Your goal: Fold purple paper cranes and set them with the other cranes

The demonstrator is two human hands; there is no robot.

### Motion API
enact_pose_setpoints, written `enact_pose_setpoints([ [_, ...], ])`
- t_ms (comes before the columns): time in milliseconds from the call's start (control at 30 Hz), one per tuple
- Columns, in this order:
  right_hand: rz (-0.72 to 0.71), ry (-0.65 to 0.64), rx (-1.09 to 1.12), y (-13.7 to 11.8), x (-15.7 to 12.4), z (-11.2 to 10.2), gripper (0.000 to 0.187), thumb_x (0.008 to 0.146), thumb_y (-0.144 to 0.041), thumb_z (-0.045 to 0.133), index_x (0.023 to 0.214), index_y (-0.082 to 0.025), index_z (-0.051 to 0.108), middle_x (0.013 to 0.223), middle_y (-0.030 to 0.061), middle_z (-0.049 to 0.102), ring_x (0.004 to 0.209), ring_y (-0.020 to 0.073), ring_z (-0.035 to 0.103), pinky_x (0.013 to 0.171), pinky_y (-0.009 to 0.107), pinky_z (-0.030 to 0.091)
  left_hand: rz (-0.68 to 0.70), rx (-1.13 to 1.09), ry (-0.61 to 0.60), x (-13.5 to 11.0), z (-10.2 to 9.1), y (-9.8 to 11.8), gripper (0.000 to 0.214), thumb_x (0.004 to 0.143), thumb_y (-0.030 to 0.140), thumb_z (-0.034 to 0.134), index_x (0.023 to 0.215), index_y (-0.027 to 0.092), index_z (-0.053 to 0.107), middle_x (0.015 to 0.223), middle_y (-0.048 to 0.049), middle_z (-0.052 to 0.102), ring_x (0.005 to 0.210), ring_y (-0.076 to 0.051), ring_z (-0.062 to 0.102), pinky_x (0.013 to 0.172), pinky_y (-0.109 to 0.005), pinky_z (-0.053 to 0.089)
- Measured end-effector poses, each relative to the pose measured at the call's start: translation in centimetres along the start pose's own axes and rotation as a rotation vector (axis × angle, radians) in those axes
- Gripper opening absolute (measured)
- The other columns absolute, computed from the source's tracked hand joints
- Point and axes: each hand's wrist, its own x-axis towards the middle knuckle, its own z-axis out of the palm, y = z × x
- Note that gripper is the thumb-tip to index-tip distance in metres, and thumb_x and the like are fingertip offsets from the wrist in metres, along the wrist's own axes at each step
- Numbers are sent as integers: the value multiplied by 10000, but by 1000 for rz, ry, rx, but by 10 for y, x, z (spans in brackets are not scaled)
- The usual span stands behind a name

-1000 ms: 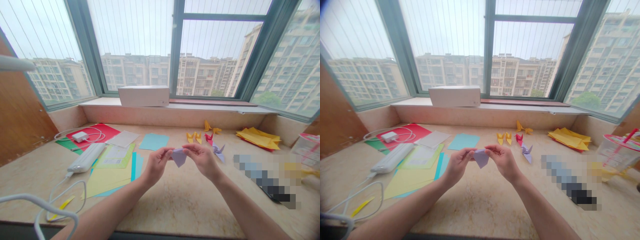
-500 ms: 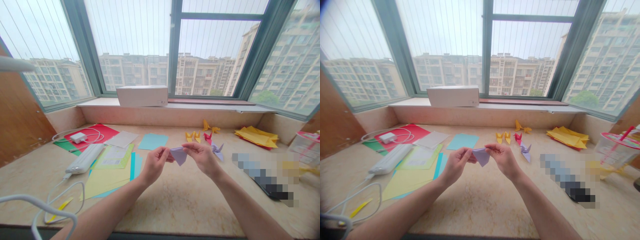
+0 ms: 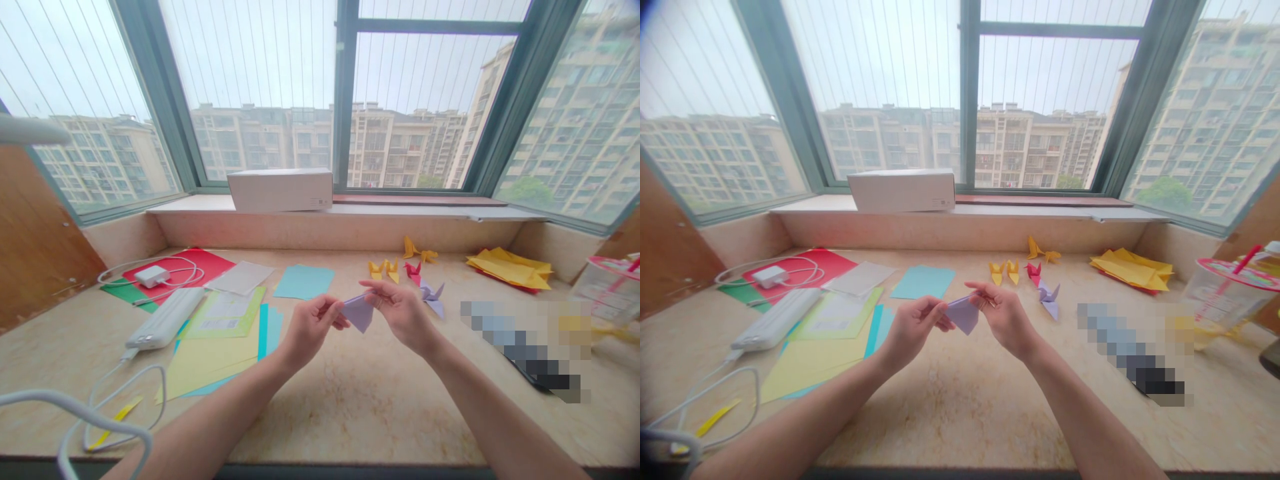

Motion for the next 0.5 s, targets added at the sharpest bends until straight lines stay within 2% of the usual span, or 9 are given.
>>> enact_pose_setpoints([
  [100, -12, -18, 1, -2, 0, -1, 344, 909, -354, 627, 1221, -217, 678, 926, 53, 736, 843, 203, 679, 771, 340, 545, 92, 196, -21, -3, -2, 0, 332, 947, 441, 555, 836, 152, 673, 684, -72, 743, 624, -173, 713, 616, -259, 563],
  [167, -20, -27, 0, -5, -1, -1, 342, 914, -337, 622, 1235, -222, 661, 914, 47, 728, 839, 197, 671, 778, 339, 536, 140, 308, -35, -5, -3, 1, 311, 962, 414, 530, 927, 149, 689, 694, -71, 745, 633, -172, 717, 599, -243, 548],
  [233, -34, -43, -10, -7, -2, -1, 339, 914, -324, 624, 1238, -227, 654, 897, 40, 721, 825, 192, 664, 777, 338, 530, 180, 374, -70, -6, -3, 3, 306, 962, 393, 532, 1035, 143, 693, 699, -68, 748, 625, -168, 715, 593, -236, 539],
  [300, -47, -65, -19, -8, -3, -1, 335, 913, -311, 625, 1236, -229, 654, 882, 33, 717, 812, 188, 662, 780, 338, 526, 204, 398, -125, -6, -3, 5, 309, 963, 383, 526, 1017, 139, 708, 677, -63, 742, 603, -164, 705, 603, -239, 533],
  [400, -35, -67, -2, -7, -3, 1, 341, 907, -302, 632, 1238, -225, 655, 860, 27, 722, 791, 180, 662, 767, 329, 522, 144, 319, -197, -5, -1, 8, 373, 980, 405, 488, 850, 136, 711, 644, -66, 729, 576, -161, 693, 602, -240, 527],
  [500, 10, -26, 72, -4, -3, 4, 383, 889, -319, 659, 1257, -215, 639, 859, 32, 735, 774, 178, 668, 721, 312, 522, 18, 152, -217, -5, 1, 11, 420, 976, 460, 483, 840, 124, 695, 664, -82, 734, 587, -170, 701, 595, -244, 540],
])
